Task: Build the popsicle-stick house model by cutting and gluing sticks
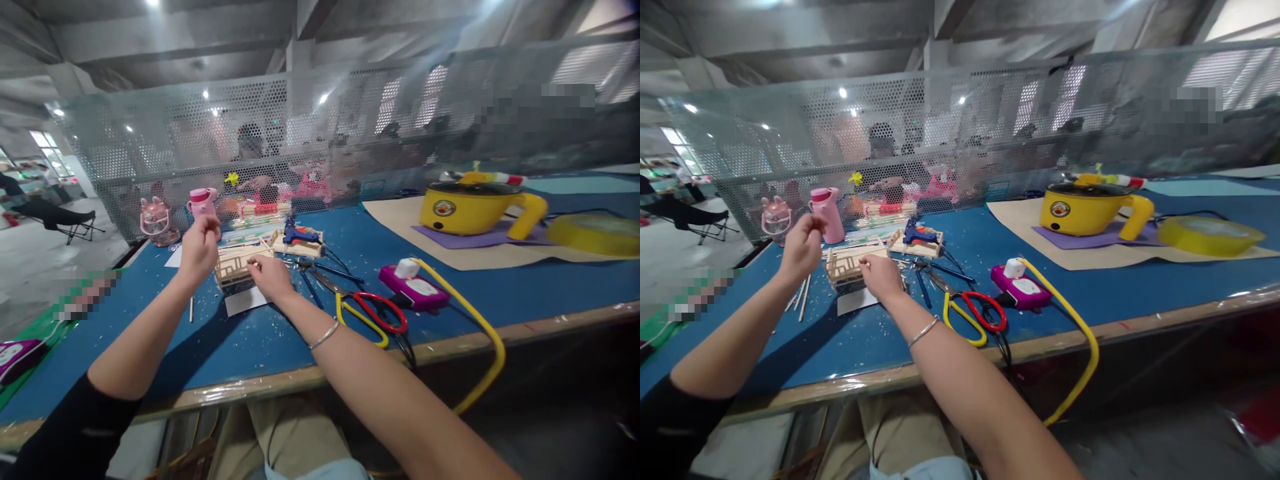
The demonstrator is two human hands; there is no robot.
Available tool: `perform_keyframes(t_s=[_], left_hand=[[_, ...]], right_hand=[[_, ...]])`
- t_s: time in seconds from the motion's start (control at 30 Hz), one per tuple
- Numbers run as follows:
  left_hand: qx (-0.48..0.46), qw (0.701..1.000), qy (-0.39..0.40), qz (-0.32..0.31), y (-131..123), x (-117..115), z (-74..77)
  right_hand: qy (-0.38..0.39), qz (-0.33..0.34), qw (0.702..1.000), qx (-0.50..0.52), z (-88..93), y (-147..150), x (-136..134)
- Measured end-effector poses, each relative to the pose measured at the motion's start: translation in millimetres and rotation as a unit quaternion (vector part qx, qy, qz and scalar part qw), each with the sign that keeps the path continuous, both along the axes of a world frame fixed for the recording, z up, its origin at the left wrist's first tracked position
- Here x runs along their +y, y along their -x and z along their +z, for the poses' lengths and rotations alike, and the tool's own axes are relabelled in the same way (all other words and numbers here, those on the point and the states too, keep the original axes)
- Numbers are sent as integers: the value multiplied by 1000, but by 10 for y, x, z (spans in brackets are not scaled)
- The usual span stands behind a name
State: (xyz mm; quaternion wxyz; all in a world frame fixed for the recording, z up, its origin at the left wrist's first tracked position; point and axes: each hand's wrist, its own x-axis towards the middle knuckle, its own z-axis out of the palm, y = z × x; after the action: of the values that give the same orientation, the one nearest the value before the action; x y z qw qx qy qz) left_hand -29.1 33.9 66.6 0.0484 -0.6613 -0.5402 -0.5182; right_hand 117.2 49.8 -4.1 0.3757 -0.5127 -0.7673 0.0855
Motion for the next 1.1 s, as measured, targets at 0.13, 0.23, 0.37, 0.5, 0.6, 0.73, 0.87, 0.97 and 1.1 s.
perform_keyframes(t_s=[0.13,0.23,0.37,0.5,0.6,0.73,0.87,0.97,1.1], left_hand=[[38,993,84,-68,-114,-390,-242],[1,992,94,-89,-158,-429,-301],[8,990,120,-73,-141,-382,-263],[79,982,158,-64,-83,-384,-365],[133,958,229,-108,-49,-384,-522],[149,940,285,-115,-45,-379,-663],[166,929,295,-147,-58,-421,-717],[189,924,288,-167,-68,-470,-760],[209,917,292,-173,-81,-520,-795]], right_hand=[[-62,58,996,-10,222,-26,-181],[-80,91,992,-25,358,-7,-319],[-36,146,988,-35,439,-71,-285],[1,158,984,-77,517,-399,152],[-47,-51,976,-207,522,-686,585],[46,-153,928,-337,375,-893,978],[83,-127,960,-234,259,-962,1157],[104,-126,987,0,300,-1007,1203],[174,-58,924,335,466,-1069,1150]])
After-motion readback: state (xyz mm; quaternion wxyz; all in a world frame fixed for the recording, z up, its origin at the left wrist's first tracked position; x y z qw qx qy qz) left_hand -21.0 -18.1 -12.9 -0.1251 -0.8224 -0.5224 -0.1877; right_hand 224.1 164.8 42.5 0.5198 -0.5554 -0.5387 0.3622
